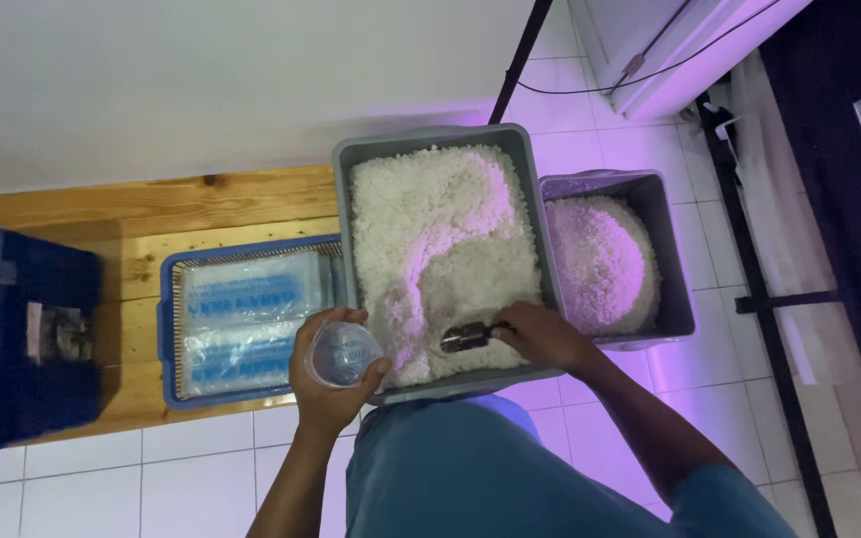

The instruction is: The person refills small plastic bags with white granular fish salt from a large bin using a scoop, then seals and stacks the bags in a blue crate.

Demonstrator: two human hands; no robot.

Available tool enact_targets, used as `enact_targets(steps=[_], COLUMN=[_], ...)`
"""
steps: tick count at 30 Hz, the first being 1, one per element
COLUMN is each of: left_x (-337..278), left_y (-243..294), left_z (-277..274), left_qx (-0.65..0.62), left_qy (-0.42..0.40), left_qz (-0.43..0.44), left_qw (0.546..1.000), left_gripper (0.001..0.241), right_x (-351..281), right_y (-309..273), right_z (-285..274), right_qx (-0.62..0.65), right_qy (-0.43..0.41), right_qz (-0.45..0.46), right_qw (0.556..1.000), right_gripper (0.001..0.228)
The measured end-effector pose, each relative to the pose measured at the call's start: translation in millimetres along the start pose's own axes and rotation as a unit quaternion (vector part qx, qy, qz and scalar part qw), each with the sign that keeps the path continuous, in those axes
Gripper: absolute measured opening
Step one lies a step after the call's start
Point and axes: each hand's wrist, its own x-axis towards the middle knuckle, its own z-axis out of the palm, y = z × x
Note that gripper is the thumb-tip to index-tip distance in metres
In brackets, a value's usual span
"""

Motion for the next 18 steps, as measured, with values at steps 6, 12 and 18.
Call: enact_targets(steps=[6, 12, 18], left_x=[9, 15, 9], left_y=[-5, -12, -17], left_z=[-1, 2, 4], left_qx=[-0.013, -0.009, -0.013], left_qy=[-0.016, -0.02, -0.027], left_qz=[-0.002, -0.01, -0.009], left_qw=[1.0, 1.0, 1.0], left_gripper=[0.078, 0.08, 0.08], right_x=[-17, 6, 18], right_y=[-69, -80, 4], right_z=[13, 47, 56], right_qx=[0.015, -0.009, -0.11], right_qy=[0.106, 0.161, 0.193], right_qz=[-0.124, -0.187, -0.111], right_qw=[0.986, 0.969, 0.969], right_gripper=[0.039, 0.039, 0.036])
